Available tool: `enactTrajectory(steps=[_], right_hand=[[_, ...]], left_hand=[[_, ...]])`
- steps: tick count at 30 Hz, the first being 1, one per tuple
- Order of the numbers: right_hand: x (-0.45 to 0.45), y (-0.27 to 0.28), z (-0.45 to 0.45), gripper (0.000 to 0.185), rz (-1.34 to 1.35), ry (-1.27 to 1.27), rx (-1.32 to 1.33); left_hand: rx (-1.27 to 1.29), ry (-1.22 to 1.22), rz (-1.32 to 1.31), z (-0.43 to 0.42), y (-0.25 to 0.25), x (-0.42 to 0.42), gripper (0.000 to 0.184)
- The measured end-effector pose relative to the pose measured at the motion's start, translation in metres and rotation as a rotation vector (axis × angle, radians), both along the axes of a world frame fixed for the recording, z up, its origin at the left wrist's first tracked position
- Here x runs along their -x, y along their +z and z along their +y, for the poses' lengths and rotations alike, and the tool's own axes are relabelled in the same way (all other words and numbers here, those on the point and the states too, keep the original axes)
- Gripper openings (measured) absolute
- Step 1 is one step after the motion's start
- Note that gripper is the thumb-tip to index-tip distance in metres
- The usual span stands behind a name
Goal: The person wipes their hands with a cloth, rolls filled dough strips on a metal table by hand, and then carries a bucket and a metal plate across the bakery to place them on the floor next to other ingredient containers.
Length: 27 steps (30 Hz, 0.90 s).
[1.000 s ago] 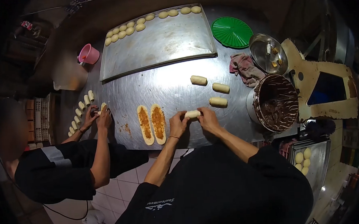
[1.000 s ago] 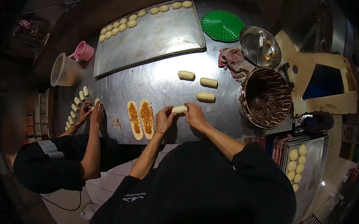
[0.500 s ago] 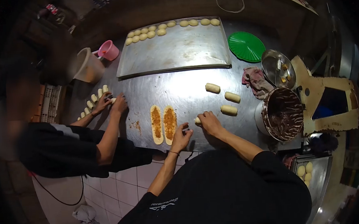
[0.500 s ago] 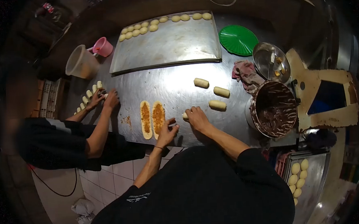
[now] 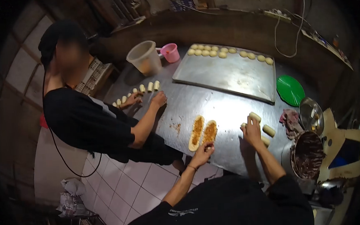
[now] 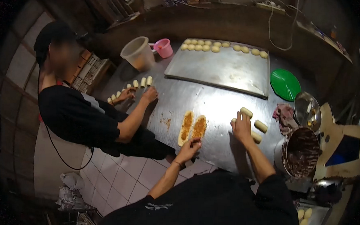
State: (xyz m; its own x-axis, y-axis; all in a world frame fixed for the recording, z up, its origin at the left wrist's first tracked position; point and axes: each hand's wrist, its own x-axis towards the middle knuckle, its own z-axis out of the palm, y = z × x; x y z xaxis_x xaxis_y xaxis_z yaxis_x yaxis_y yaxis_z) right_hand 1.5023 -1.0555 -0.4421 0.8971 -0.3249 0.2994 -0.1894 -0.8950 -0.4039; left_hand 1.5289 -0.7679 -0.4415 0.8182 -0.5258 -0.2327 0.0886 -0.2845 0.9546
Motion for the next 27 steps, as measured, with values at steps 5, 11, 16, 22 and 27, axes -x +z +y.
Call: enactTrajectory(steps=[5,11,16,22,27], right_hand=[[0.017,-0.026,0.056,0.036,0.107,0.092,-0.591],[0.006,-0.034,0.072,0.038,0.099,0.087,-0.429],[-0.069,-0.032,0.064,0.047,0.187,0.023,-0.402],[-0.112,-0.005,0.053,0.053,0.396,-0.044,-0.343],[-0.129,-0.017,0.056,0.051,0.411,-0.169,-0.442]], left_hand=[[-0.051,0.107,-0.044,0.016,0.003,0.014,0.033],[-0.204,0.133,-0.205,0.023,0.019,-0.051,0.031],[-0.438,0.041,-0.568,-0.013,0.006,-0.137,0.033],[-0.756,-0.310,-0.706,-0.074,-0.008,-0.194,0.047],[-0.971,-0.359,-0.604,-0.100,-0.004,-0.213,0.047]])
